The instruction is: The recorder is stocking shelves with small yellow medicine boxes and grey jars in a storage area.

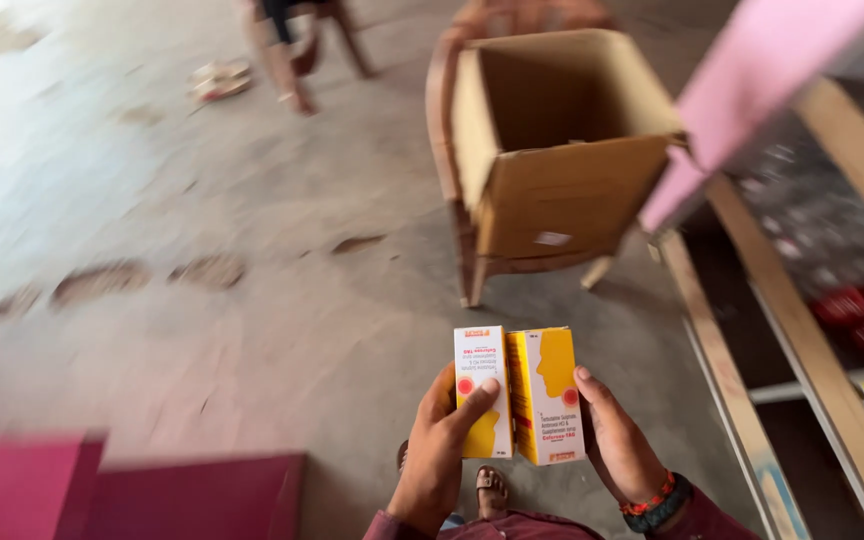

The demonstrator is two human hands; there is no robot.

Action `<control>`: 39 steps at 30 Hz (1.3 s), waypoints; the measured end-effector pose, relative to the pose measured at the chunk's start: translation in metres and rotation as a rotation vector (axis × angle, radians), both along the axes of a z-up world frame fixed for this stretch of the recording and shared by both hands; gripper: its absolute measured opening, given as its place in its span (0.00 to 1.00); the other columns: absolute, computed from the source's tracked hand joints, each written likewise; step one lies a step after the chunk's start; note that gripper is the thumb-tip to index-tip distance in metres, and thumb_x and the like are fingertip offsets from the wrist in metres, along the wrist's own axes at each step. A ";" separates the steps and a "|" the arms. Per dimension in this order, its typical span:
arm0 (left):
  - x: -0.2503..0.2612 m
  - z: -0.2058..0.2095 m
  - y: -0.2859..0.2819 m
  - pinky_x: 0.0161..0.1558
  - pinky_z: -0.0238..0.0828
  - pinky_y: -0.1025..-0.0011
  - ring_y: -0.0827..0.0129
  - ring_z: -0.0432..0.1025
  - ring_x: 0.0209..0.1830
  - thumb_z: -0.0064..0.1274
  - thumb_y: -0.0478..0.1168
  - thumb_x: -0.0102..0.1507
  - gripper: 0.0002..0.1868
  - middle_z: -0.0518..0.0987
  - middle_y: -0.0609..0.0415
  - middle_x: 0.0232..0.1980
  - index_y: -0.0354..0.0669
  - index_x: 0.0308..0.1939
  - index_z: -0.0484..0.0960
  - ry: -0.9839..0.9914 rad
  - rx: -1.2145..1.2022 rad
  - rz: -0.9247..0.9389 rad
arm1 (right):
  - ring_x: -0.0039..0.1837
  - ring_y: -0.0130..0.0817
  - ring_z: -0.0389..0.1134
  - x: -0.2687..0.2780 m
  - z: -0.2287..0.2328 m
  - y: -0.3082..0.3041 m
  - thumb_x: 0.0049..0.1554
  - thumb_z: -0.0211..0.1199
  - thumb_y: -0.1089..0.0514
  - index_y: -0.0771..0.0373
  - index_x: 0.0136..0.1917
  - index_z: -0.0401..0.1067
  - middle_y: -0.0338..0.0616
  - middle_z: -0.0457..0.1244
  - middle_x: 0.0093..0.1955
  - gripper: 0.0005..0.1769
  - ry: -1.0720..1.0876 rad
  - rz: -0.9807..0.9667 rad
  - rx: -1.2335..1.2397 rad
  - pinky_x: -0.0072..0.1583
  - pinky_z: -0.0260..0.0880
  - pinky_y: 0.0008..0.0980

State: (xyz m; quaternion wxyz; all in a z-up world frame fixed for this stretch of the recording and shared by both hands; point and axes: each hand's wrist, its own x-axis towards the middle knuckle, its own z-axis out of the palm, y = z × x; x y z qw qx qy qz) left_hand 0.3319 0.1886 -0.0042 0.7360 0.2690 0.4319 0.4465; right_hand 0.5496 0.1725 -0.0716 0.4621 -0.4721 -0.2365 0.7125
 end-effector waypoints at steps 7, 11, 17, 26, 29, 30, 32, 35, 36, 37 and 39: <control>0.070 0.001 0.066 0.55 0.74 0.69 0.69 0.78 0.52 0.62 0.39 0.58 0.29 0.84 0.51 0.53 0.37 0.63 0.76 0.047 0.054 -0.399 | 0.64 0.37 0.71 0.045 0.016 -0.004 0.61 0.37 0.31 0.62 0.72 0.65 0.48 0.68 0.64 0.42 -0.090 -0.251 -0.002 0.61 0.72 0.39; 0.102 -0.016 0.110 0.55 0.74 0.68 0.68 0.77 0.53 0.67 0.38 0.54 0.35 0.84 0.50 0.54 0.37 0.65 0.75 0.117 0.060 -0.619 | 0.61 0.35 0.72 0.066 0.011 0.006 0.60 0.41 0.31 0.63 0.71 0.66 0.49 0.69 0.61 0.41 -0.196 -0.386 -0.005 0.60 0.73 0.37; 0.158 -0.041 0.184 0.57 0.73 0.68 0.68 0.76 0.56 0.70 0.38 0.50 0.43 0.83 0.51 0.56 0.39 0.69 0.71 0.122 0.149 -0.865 | 0.56 0.33 0.74 0.092 0.007 0.035 0.56 0.57 0.37 0.64 0.68 0.69 0.48 0.72 0.56 0.36 -0.371 -0.613 -0.055 0.57 0.73 0.35; 0.260 -0.072 0.246 0.49 0.78 0.67 0.69 0.78 0.48 0.69 0.42 0.51 0.45 0.83 0.48 0.52 0.40 0.69 0.66 0.308 0.281 -1.024 | 0.53 0.34 0.75 0.149 0.001 0.053 0.55 0.63 0.44 0.67 0.63 0.71 0.48 0.72 0.53 0.30 -0.340 -0.979 -0.100 0.54 0.75 0.36; 0.313 -0.090 0.268 0.46 0.80 0.67 0.67 0.79 0.46 0.72 0.44 0.49 0.46 0.81 0.46 0.51 0.38 0.66 0.66 0.487 0.484 -1.020 | 0.52 0.34 0.75 0.196 -0.003 0.055 0.55 0.63 0.45 0.67 0.62 0.71 0.47 0.71 0.53 0.29 -0.374 -1.056 -0.083 0.52 0.75 0.36; 0.329 -0.094 0.275 0.45 0.80 0.67 0.66 0.79 0.46 0.73 0.46 0.48 0.46 0.80 0.44 0.51 0.36 0.65 0.67 0.598 0.621 -1.008 | 0.51 0.33 0.74 0.211 -0.005 0.055 0.55 0.64 0.45 0.67 0.62 0.71 0.47 0.71 0.53 0.29 -0.394 -1.088 -0.081 0.51 0.75 0.35; 0.371 -0.084 0.291 0.45 0.80 0.67 0.65 0.80 0.46 0.73 0.46 0.48 0.44 0.80 0.44 0.51 0.36 0.64 0.70 0.638 0.691 -0.997 | 0.49 0.33 0.73 0.258 -0.014 0.056 0.56 0.63 0.45 0.68 0.61 0.72 0.48 0.71 0.51 0.28 -0.423 -1.108 -0.090 0.49 0.74 0.35; 0.431 -0.057 0.320 0.45 0.81 0.66 0.63 0.81 0.46 0.71 0.46 0.48 0.40 0.82 0.44 0.50 0.37 0.62 0.75 0.659 0.739 -1.000 | 0.44 0.34 0.72 0.330 -0.023 0.071 0.57 0.63 0.45 0.69 0.58 0.73 0.49 0.70 0.48 0.26 -0.456 -1.122 -0.076 0.43 0.72 0.35; 0.452 -0.048 0.330 0.44 0.82 0.65 0.62 0.83 0.45 0.70 0.45 0.48 0.38 0.84 0.44 0.49 0.39 0.62 0.76 0.625 0.711 -1.025 | 0.42 0.34 0.72 0.356 -0.026 0.077 0.57 0.63 0.45 0.69 0.57 0.73 0.49 0.70 0.46 0.26 -0.474 -1.124 -0.065 0.40 0.72 0.35; 0.474 -0.052 0.340 0.44 0.82 0.65 0.62 0.83 0.45 0.70 0.45 0.48 0.38 0.84 0.44 0.49 0.39 0.62 0.76 0.614 0.720 -1.017 | 0.42 0.34 0.72 0.385 -0.035 0.082 0.57 0.63 0.45 0.69 0.57 0.73 0.49 0.70 0.46 0.26 -0.485 -1.124 -0.054 0.40 0.72 0.35; 0.514 -0.063 0.360 0.45 0.81 0.66 0.63 0.83 0.44 0.69 0.44 0.48 0.38 0.85 0.47 0.49 0.41 0.61 0.76 0.575 0.802 -1.007 | 0.41 0.32 0.70 0.439 -0.058 0.092 0.57 0.63 0.45 0.67 0.57 0.72 0.46 0.69 0.44 0.25 -0.566 -1.113 -0.051 0.40 0.71 0.35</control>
